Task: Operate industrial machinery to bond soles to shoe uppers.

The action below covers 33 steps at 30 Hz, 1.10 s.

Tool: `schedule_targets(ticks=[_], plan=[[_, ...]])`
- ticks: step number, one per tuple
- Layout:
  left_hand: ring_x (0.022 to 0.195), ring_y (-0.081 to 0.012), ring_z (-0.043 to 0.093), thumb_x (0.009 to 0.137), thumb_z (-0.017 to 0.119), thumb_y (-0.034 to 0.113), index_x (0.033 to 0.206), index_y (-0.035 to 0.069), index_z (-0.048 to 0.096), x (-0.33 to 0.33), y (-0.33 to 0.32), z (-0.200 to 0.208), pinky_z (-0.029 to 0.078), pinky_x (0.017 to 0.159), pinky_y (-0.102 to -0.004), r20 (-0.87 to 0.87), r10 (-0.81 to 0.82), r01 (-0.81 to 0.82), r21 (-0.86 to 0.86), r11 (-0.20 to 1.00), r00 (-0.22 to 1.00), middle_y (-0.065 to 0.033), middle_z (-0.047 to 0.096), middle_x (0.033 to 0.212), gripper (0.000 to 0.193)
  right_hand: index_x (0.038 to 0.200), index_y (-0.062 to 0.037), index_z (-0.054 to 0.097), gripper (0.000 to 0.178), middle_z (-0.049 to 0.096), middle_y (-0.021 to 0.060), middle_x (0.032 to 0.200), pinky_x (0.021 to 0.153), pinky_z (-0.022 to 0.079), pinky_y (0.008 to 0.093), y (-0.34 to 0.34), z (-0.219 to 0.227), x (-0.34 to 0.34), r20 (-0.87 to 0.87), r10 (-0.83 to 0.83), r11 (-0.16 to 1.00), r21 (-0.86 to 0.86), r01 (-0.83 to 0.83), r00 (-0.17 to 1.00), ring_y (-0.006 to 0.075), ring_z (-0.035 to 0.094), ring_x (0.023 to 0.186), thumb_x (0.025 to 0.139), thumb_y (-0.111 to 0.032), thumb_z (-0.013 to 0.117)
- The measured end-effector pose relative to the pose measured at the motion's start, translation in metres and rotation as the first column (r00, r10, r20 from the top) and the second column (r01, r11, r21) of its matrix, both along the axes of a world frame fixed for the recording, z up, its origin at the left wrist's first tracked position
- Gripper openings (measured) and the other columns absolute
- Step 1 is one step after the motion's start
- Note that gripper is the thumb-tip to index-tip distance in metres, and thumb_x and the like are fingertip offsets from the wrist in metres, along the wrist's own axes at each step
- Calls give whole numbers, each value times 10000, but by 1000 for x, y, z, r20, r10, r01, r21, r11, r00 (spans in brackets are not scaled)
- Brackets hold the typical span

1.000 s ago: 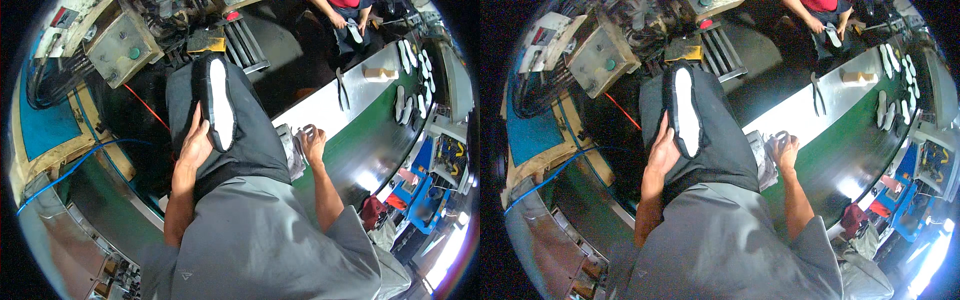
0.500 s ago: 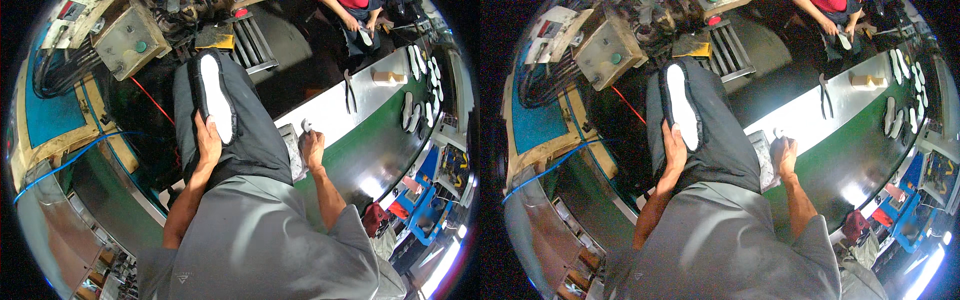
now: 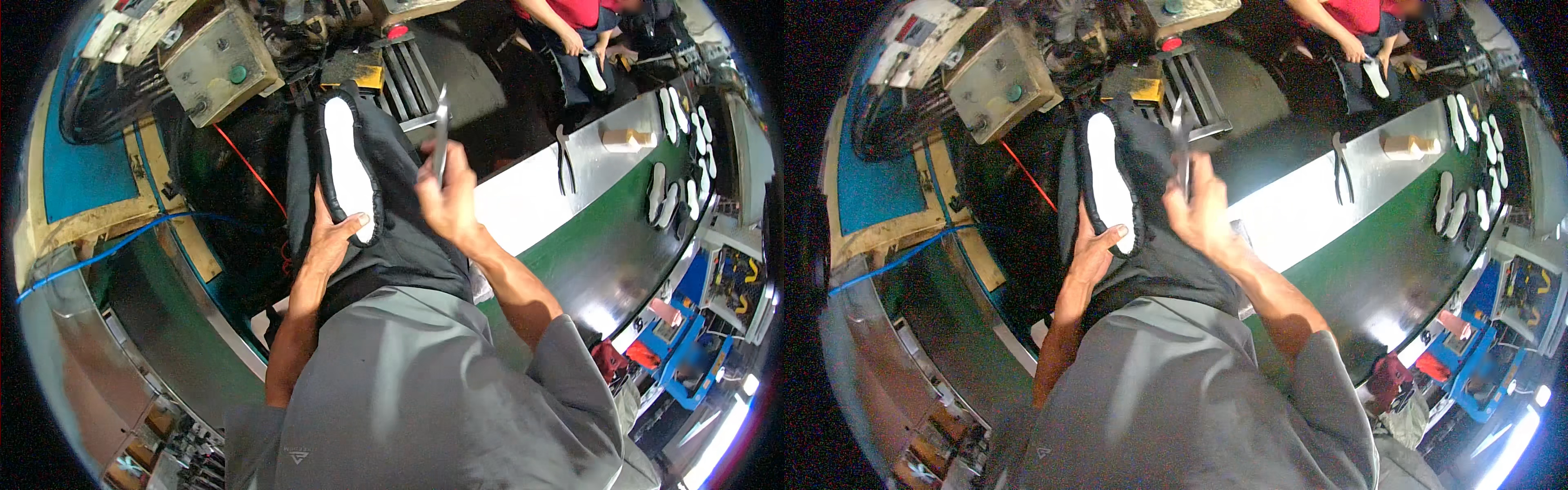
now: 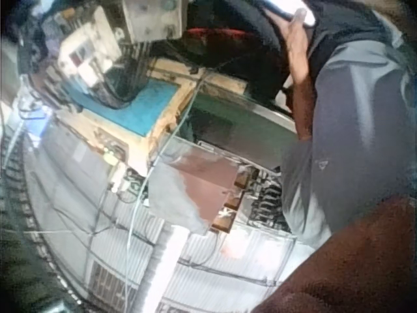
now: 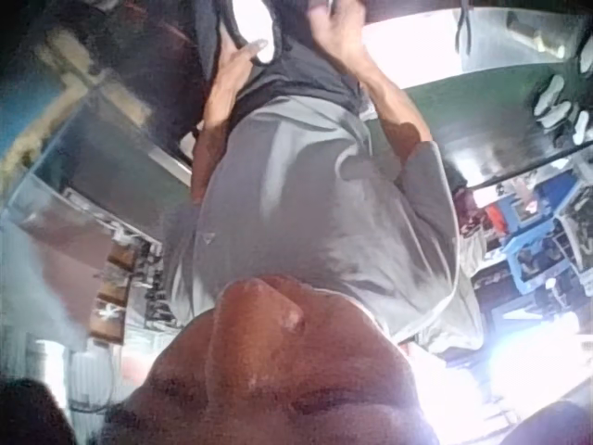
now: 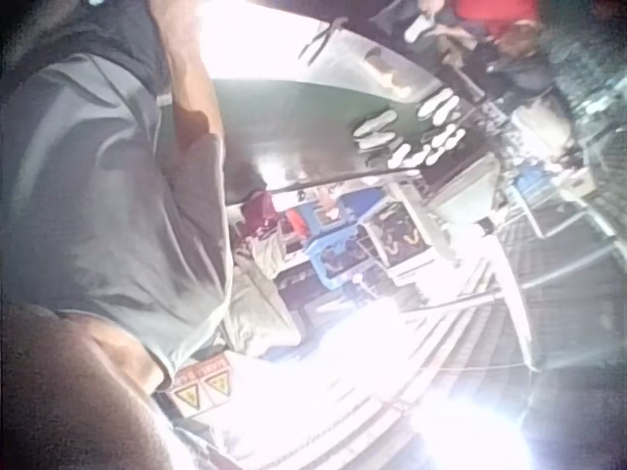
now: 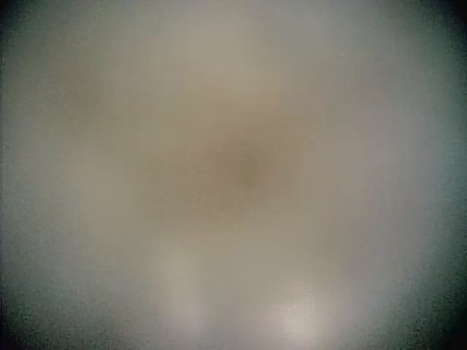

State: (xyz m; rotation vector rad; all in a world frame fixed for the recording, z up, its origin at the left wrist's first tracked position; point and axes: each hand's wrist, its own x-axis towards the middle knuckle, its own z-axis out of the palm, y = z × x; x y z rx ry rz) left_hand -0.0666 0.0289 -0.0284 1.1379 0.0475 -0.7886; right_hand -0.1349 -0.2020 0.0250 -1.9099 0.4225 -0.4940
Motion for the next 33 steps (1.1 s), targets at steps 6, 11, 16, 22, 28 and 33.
schedule_targets(ticks=[6,11,16,22,28,33], plan=[[1444,-215,487,879,704,-181,1768,187,123,-6,7,4,488,1142,-341,42,-10,9,30,1000,999,-76,409,1637,1125,1087,15,541,300,694,270,919,738,586,537,2,14,7,-576,335,768,-291,-570,745,497,714,849,875,-89,726],[1489,-229,431,848,675,-179,1768,190,126,-4,7,-2,459,1170,-371,39,-34,35,-28,999,999,-67,397,1640,1133,1071,-26,536,288,706,208,927,702,590,544,11,-1,1,-488,455,543,-511,-667,745,431,744,825,892,-139,731],[1467,-321,515,819,697,-88,1746,189,196,-11,33,6,480,1192,-451,-26,84,-86,-106,991,996,-145,488,1583,1089,1062,-24,536,263,702,254,926,741,585,551,3,2,7,-508,399,653,-427,-626,763,477,729,831,902,-127,718],[1252,-488,679,892,689,21,1616,69,372,-10,72,55,553,1092,-687,-287,306,-401,-378,834,908,-234,608,1412,792,1060,0,538,291,698,292,926,772,559,578,29,-25,5,-506,216,905,-216,-366,835,509,711,857,872,-117,726],[1240,-428,676,932,690,-35,1631,83,384,3,274,7,602,1045,-556,-6,759,-755,97,649,651,-196,622,1431,772,1031,-50,567,306,730,226,973,703,573,566,42,-46,14,-496,323,708,-439,-553,806,473,727,801,847,-144,793],[1249,-271,591,920,706,-29,1705,150,359,84,387,37,493,1079,-426,665,519,-827,534,173,538,-123,625,1425,877,990,-56,565,313,732,203,913,708,578,562,39,-44,21,-491,259,781,-400,-479,832,464,735,801,833,-165,813]])
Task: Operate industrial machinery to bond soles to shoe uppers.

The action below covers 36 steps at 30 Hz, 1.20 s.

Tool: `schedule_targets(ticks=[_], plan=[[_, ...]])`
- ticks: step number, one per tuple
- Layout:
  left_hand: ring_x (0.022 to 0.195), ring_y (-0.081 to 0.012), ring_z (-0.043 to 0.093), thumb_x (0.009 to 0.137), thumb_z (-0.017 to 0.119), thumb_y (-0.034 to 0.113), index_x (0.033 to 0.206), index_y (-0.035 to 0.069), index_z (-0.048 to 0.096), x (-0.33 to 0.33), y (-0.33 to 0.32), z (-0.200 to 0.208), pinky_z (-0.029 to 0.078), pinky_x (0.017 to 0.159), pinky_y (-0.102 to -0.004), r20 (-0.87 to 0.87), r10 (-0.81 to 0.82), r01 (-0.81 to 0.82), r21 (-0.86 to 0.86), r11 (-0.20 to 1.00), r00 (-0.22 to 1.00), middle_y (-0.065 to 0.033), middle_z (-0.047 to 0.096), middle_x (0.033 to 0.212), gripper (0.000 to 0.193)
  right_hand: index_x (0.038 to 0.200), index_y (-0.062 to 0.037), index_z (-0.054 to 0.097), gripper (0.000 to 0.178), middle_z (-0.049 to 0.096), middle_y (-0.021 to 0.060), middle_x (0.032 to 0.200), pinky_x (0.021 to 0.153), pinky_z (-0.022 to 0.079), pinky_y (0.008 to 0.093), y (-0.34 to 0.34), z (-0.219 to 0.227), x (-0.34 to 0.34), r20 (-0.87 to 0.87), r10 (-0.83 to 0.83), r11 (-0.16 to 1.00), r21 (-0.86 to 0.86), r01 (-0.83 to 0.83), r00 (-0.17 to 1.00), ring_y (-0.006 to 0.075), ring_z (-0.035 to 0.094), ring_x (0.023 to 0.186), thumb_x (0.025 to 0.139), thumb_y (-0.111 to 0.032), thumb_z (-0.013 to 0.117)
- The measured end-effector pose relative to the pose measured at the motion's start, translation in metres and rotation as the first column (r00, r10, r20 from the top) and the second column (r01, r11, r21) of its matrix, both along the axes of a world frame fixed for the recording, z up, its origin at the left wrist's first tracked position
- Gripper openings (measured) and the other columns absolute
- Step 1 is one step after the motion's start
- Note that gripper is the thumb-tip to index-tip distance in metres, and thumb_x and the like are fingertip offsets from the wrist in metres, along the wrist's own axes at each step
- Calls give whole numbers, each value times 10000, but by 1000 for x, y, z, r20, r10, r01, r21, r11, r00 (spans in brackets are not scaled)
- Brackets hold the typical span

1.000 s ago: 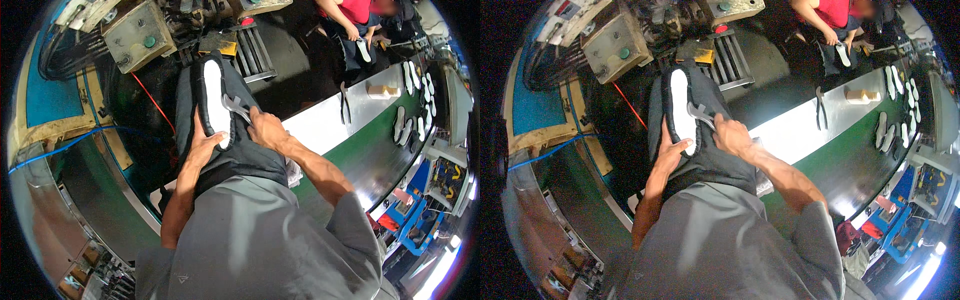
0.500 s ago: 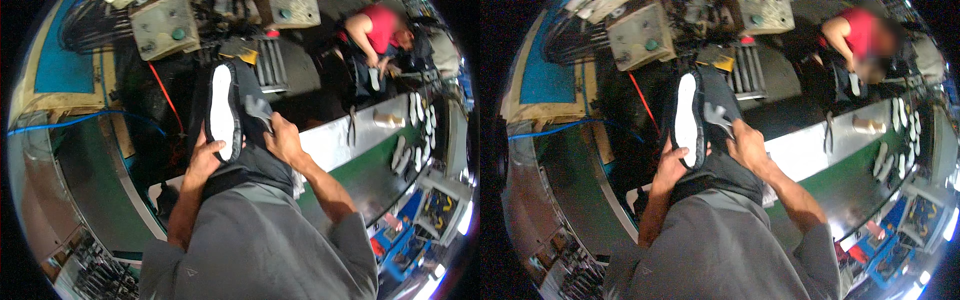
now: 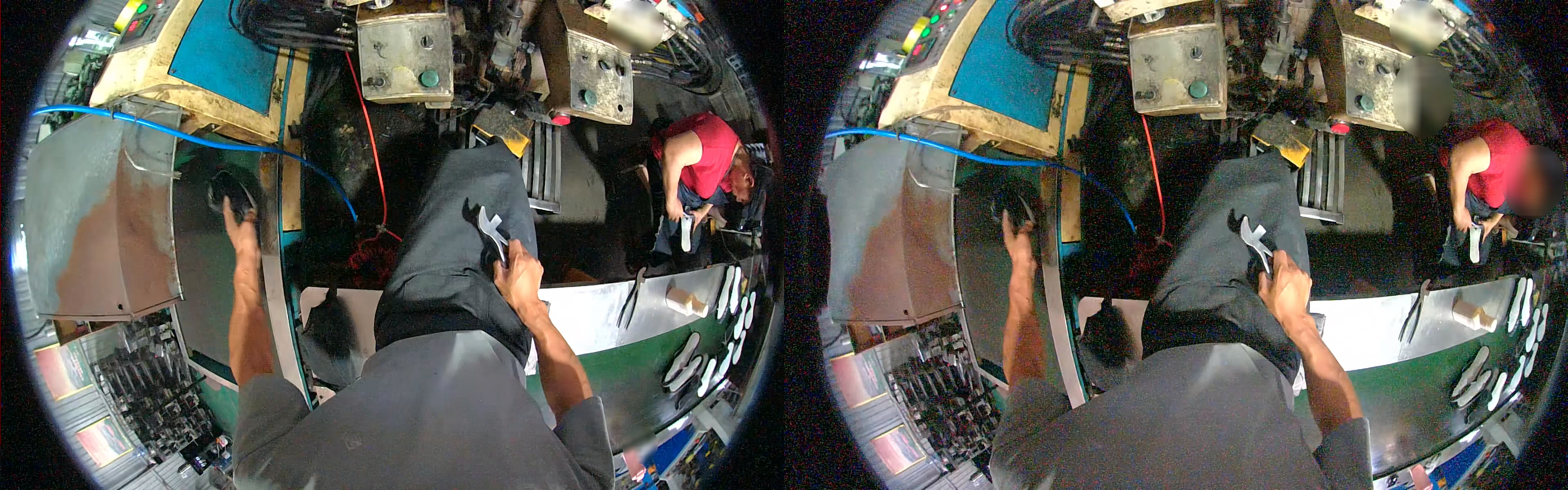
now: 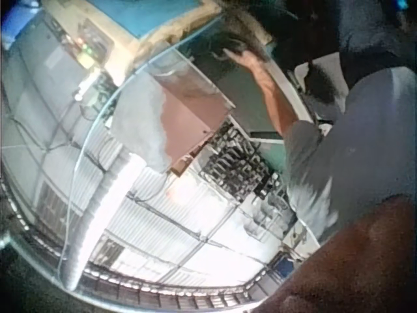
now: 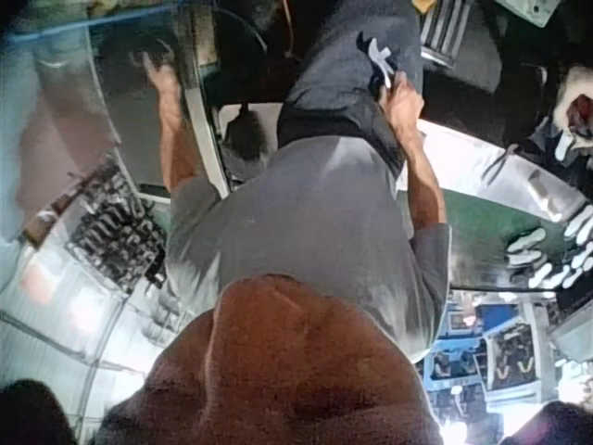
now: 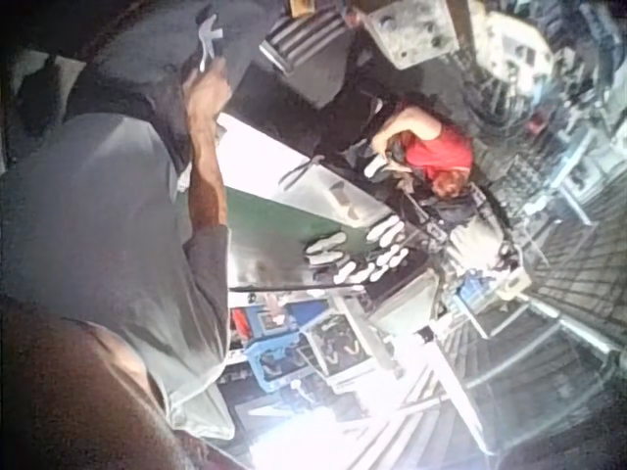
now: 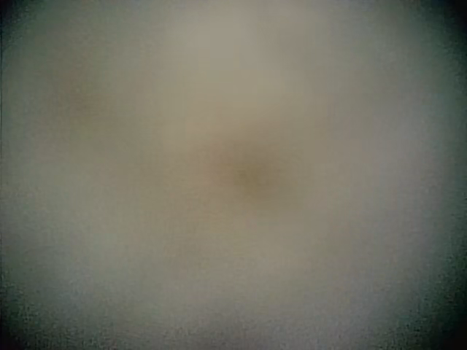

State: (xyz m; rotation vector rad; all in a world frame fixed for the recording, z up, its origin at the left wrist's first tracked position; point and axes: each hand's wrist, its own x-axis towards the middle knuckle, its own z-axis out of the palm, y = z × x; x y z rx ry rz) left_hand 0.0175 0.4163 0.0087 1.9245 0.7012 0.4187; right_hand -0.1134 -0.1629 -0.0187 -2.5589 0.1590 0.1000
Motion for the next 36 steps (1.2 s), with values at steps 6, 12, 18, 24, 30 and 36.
schedule_targets(ticks=[6,12,18,24,30,36], plan=[[1033,-188,688,1020,666,106,1312,53,668,74,-5,-19,549,957,-341,-69,-357,317,-329,890,931,-58,715,1129,297,1005,-73,584,292,735,218,925,749,582,569,11,-1,7,-98,-11,999,-48,6,995,459,734,835,836,-197,788],[725,-199,622,1097,676,310,849,45,688,98,-204,-4,609,791,-422,-102,-601,519,-405,753,793,-81,659,800,364,1065,-75,598,311,741,184,980,741,582,558,5,-3,0,-101,-25,1000,-10,25,995,432,744,857,886,-256,776],[617,-172,563,1094,683,304,644,67,508,154,-298,29,617,765,-425,54,-768,712,-422,561,638,-47,532,634,539,1089,-70,584,318,749,167,1006,759,608,549,-3,-1,-3,-95,-37,998,38,41,995,398,769,862,921,-259,777],[909,-216,743,1126,612,300,1092,-34,693,198,-347,61,626,874,-391,66,-885,830,-384,404,461,-113,742,991,345,1099,-55,578,328,750,198,1050,794,602,567,-10,-4,-3,-103,-76,991,106,87,992,431,762,894,935,-271,764],[1250,-280,709,1160,540,378,1509,-69,548,248,-413,132,564,1070,-397,87,-858,835,-299,462,506,-211,699,1402,567,1101,-49,573,329,746,211,1064,817,593,581,-20,-4,-6,-122,-135,975,160,153,983,453,756,921,935,-266,756],[1369,-298,633,1179,467,410,1484,-56,541,307,-447,172,489,1153,-429,134,-823,801,-359,478,551,-204,654,1485,561,1109,-53,571,336,745,201,1072,787,598,591,-21,-13,-8,-108,-146,973,163,162,983,453,760,897,927,-263,759]])
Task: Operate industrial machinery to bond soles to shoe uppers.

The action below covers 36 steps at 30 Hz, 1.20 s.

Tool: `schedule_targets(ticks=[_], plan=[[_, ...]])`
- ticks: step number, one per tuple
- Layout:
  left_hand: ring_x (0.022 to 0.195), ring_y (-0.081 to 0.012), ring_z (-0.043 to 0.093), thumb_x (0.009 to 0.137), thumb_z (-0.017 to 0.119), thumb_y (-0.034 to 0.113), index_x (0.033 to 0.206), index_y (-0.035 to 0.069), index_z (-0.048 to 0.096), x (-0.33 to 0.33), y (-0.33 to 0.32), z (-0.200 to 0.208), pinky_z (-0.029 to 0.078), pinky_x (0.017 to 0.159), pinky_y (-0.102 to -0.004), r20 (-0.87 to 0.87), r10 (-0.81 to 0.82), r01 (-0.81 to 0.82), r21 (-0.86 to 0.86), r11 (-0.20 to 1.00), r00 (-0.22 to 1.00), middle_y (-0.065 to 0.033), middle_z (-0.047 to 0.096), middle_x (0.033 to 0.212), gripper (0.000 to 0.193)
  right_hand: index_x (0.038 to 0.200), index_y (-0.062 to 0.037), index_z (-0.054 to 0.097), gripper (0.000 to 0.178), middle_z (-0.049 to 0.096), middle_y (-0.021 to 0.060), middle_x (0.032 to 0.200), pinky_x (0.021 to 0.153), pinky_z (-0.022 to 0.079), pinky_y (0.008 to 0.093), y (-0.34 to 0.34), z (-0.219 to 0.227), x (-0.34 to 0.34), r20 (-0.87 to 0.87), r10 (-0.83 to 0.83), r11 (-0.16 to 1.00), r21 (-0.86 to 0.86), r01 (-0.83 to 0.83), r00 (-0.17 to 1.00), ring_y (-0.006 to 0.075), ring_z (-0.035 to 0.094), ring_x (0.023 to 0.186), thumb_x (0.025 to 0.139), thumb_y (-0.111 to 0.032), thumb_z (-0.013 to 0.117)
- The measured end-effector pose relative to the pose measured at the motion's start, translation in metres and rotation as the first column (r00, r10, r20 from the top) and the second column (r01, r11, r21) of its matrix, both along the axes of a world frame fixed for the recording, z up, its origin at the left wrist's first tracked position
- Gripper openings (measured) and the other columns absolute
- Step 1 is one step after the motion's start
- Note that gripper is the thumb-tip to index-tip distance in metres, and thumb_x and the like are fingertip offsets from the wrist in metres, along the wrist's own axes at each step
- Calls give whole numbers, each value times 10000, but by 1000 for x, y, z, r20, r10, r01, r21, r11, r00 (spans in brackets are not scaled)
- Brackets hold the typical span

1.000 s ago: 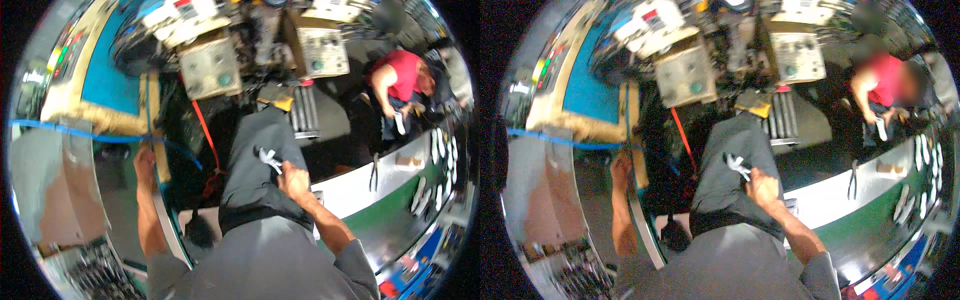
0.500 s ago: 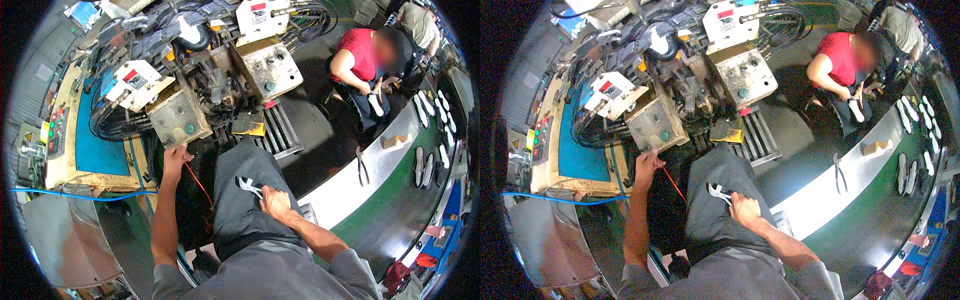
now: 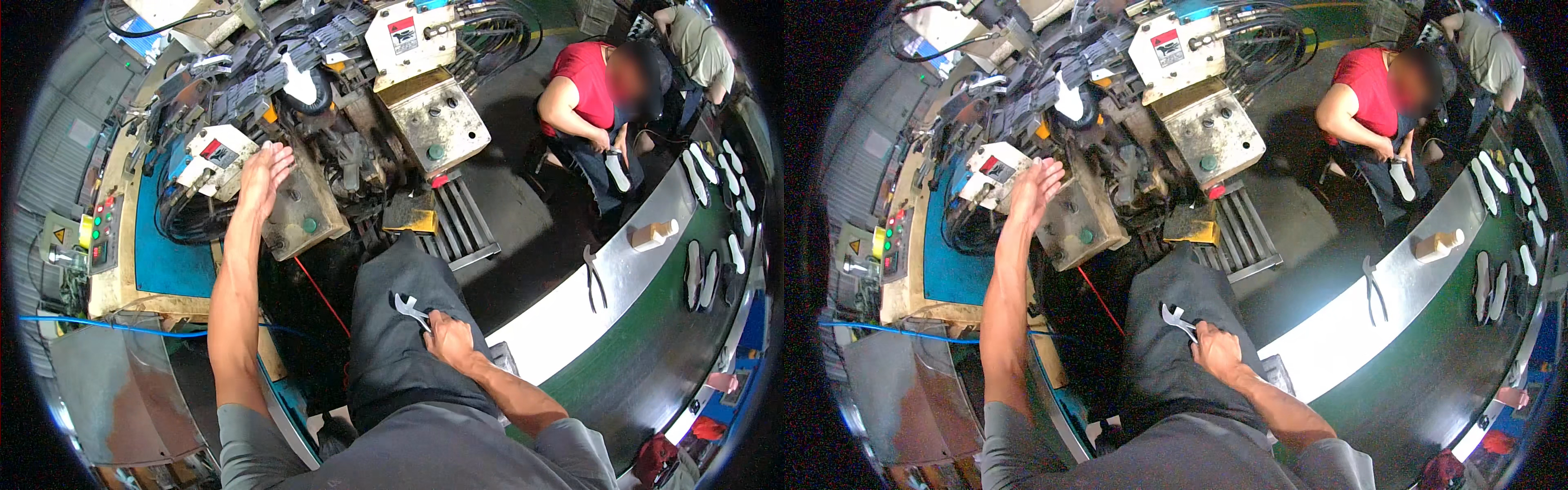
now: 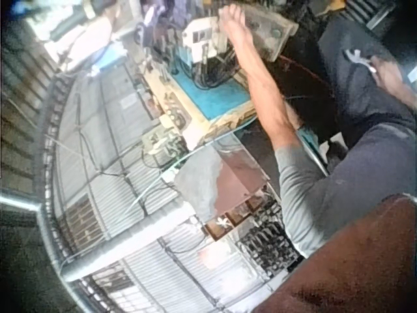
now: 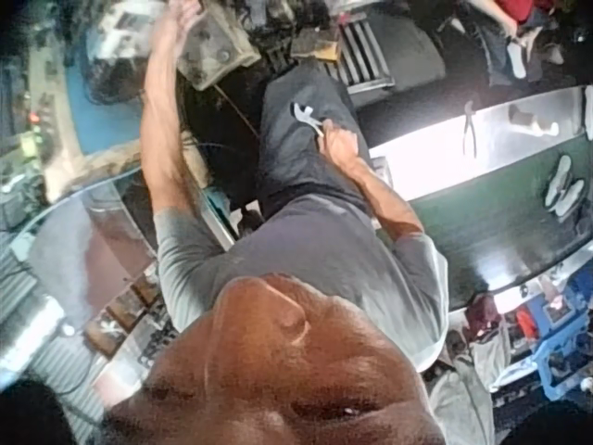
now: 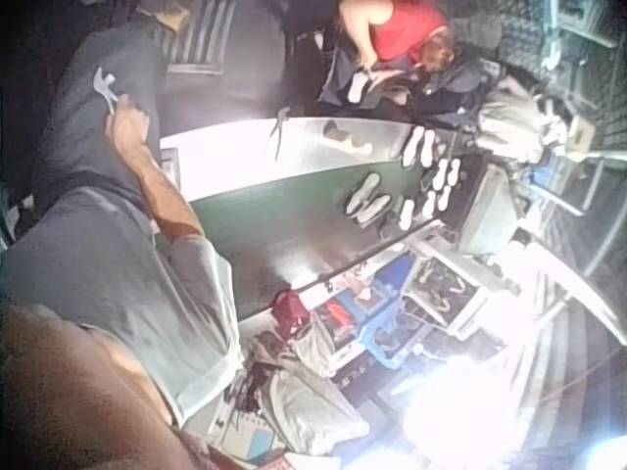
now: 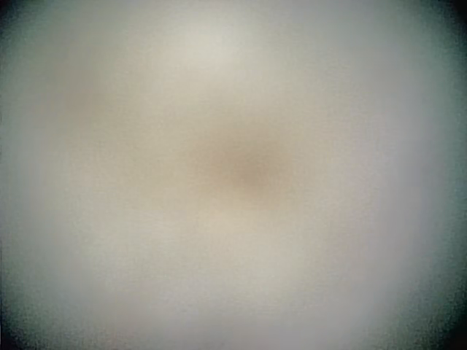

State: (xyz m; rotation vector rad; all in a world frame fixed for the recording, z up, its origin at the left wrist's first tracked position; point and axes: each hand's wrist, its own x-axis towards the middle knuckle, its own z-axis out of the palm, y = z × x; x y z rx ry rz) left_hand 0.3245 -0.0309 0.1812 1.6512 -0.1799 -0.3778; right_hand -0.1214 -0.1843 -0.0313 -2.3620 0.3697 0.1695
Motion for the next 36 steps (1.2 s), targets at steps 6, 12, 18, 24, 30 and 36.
schedule_targets(ticks=[6,12,18,24,30,36], plan=[[1356,-321,635,1163,478,491,1497,-63,535,40,-24,-7,458,1167,-451,-141,11,-19,-57,998,990,-209,639,1502,649,1081,-35,598,329,744,223,1038,770,594,578,0,4,4,-2,-31,999,7,31,1000,462,743,895,905,-264,757],[1443,-391,546,1097,548,624,1561,64,527,53,-80,-19,315,1258,-606,-390,19,-110,-212,971,920,-212,597,1562,728,1067,-46,587,319,741,198,1009,743,598,569,2,-3,3,22,-59,998,-2,59,998,439,753,865,910,-264,758],[1153,-309,700,1049,702,492,1335,78,673,63,-96,-24,551,1070,-502,-384,-104,-71,-417,906,917,-121,747,1260,504,1054,-41,595,316,738,208,1035,771,591,556,8,7,13,30,-63,998,15,62,998,423,751,907,909,-267,761],[1053,-271,726,1064,651,371,1394,45,592,-16,-71,-3,628,909,-450,-245,-157,55,-380,923,957,-129,721,1184,468,1089,-56,593,338,726,210,1011,765,589,561,11,-6,0,21,-121,993,-7,121,992,437,742,882,899,-267,775],[1053,-223,713,1026,661,237,1553,13,479,-166,-28,-34,622,876,-389,-184,-205,139,-320,937,961,-109,680,1244,601,1062,-12,584,280,711,306,906,783,567,593,-4,-6,-4,94,-249,965,115,238,964,518,708,856,898,-198,712],[1131,-223,681,1025,726,211,1560,47,499,-275,20,-141,578,986,-388,-504,-199,74,-258,963,840,-96,668,1296,603,1050,7,574,261,691,312,861,767,557,591,-44,33,-10,123,-193,981,55,187,974,529,702,842,877,-141,701]])
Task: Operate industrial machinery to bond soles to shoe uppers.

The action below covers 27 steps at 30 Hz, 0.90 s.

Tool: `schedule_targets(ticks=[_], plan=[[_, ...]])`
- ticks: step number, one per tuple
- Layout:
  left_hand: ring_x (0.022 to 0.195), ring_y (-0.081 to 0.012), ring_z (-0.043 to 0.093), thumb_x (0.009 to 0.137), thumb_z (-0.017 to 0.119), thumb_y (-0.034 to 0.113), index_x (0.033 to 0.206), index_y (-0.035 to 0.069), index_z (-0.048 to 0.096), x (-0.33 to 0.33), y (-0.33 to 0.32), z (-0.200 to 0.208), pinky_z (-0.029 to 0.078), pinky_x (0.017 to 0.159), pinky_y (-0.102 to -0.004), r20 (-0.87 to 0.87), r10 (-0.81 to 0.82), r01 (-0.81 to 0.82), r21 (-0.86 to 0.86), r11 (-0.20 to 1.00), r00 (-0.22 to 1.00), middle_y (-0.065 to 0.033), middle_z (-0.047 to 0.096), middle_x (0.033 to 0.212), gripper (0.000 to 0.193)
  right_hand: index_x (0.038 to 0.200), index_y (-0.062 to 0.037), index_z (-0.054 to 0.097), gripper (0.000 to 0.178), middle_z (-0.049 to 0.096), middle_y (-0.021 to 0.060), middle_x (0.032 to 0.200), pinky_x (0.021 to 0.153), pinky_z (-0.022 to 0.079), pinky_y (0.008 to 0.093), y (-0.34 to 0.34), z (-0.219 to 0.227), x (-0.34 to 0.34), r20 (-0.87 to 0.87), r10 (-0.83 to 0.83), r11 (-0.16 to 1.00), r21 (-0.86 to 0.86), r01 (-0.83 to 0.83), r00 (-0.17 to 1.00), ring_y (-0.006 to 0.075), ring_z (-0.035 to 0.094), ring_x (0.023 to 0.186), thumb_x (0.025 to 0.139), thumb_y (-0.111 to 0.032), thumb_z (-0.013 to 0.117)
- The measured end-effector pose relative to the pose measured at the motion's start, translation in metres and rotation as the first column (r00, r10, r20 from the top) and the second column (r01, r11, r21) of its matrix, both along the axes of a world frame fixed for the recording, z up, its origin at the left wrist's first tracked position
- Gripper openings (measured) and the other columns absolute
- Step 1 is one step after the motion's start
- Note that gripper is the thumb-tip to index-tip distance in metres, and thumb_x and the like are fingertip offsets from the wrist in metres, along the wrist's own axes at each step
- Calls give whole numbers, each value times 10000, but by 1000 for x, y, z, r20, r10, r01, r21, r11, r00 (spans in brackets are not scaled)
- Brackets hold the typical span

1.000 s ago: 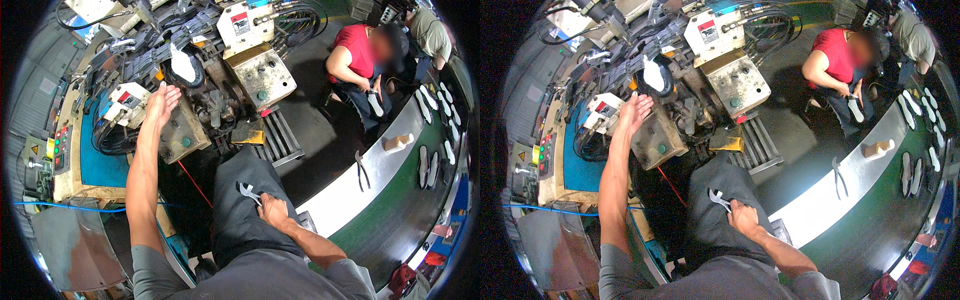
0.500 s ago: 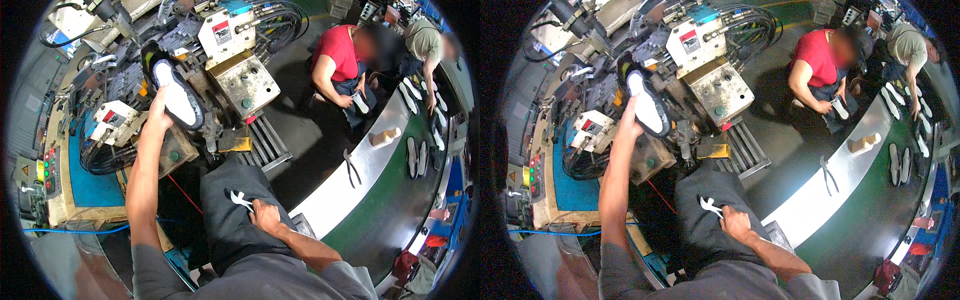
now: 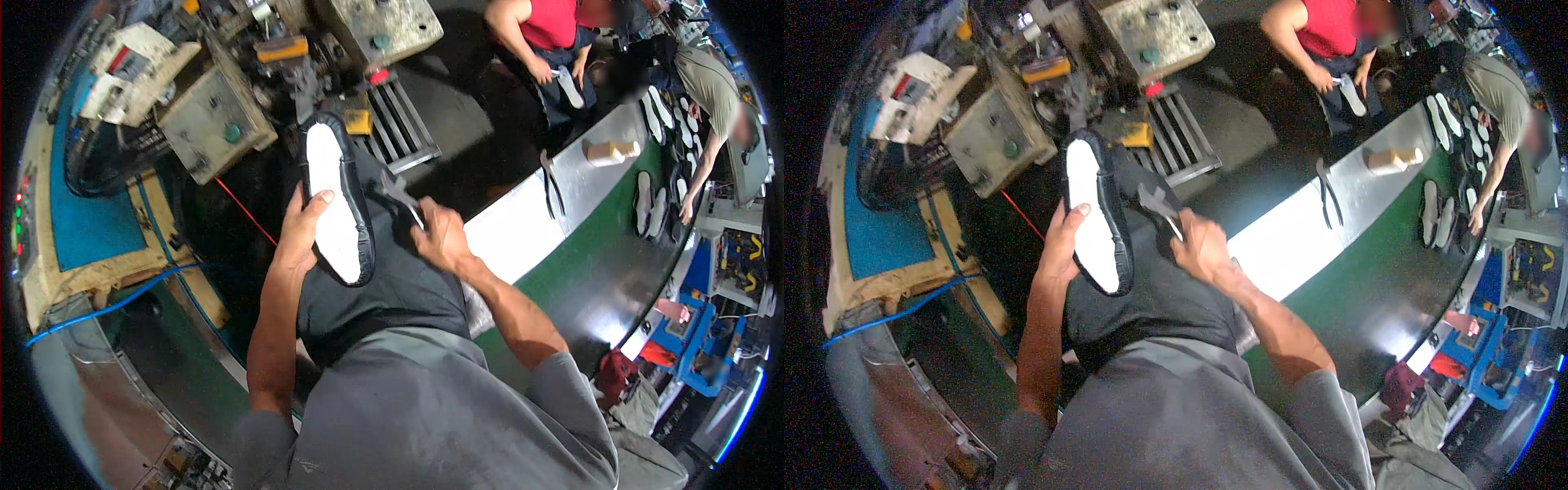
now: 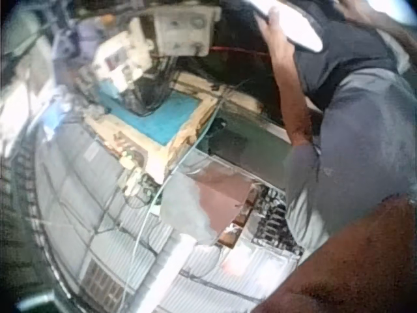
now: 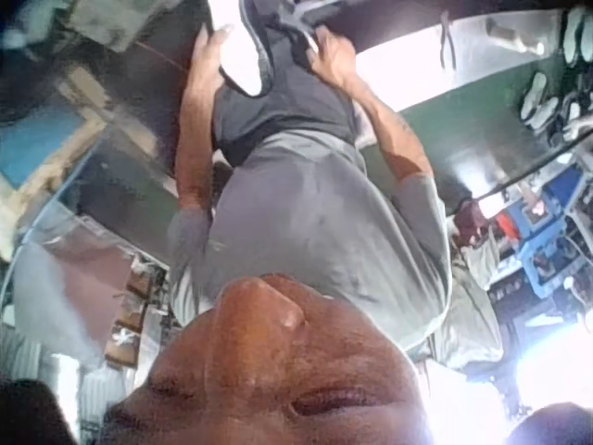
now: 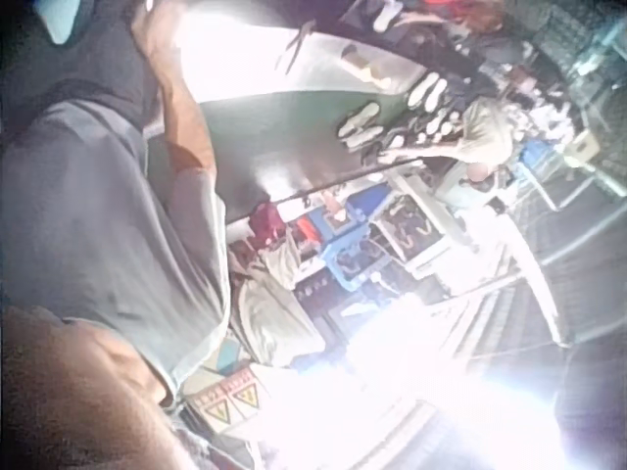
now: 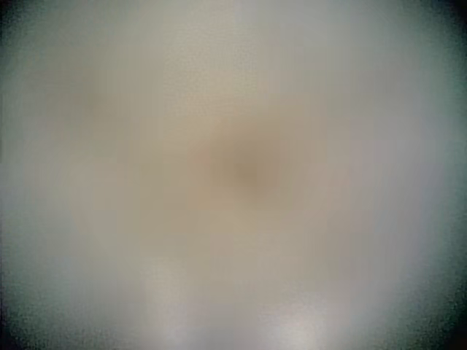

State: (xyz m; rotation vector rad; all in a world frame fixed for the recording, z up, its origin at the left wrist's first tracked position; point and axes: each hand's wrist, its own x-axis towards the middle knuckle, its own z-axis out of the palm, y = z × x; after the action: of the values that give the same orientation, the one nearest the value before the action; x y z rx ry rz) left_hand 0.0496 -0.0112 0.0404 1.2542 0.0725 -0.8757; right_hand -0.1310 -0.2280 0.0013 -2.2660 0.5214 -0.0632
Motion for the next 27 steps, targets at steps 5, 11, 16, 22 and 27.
schedule_targets(ticks=[5,11,16,22,27], plan=[[1443,-328,517,962,777,110,1729,126,268,-60,13,-43,470,1178,-438,-114,-100,113,119,986,988,-177,477,1621,921,1042,30,623,124,682,202,768,640,544,393,-3,38,15,212,-326,945,92,314,921,262,698,668,978,-72,652],[1396,-284,544,938,757,1,1728,140,267,-101,41,-56,476,1165,-437,-108,-5,-5,-89,996,994,-124,528,1539,940,1072,3,564,243,707,272,870,710,568,557,25,-11,15,-269,303,910,-202,-362,914,491,733,812,901,-92,708],[1383,-241,541,914,739,-90,1740,162,210,-118,50,-51,450,1182,-395,-182,22,-47,-131,990,983,-89,521,1529,1013,1029,25,589,193,720,258,865,728,574,518,25,13,34,129,-120,985,136,102,984,475,737,825,914,-88,694],[1439,-239,481,869,779,-96,1749,142,150,-123,35,-53,436,1190,-383,-2,32,-32,-38,999,999,-106,443,1600,1107,1075,13,562,304,730,267,948,769,585,577,14,4,31,-243,327,915,-161,-370,913,495,728,870,884,-136,745],[1391,-250,532,836,767,-94,1731,125,196,-130,37,-59,471,1163,-396,144,46,-42,-32,999,989,-113,517,1529,1084,1046,-17,543,305,675,249,896,788,561,563,38,24,8,37,480,869,-156,-469,876,488,699,901,837,-95,751]])
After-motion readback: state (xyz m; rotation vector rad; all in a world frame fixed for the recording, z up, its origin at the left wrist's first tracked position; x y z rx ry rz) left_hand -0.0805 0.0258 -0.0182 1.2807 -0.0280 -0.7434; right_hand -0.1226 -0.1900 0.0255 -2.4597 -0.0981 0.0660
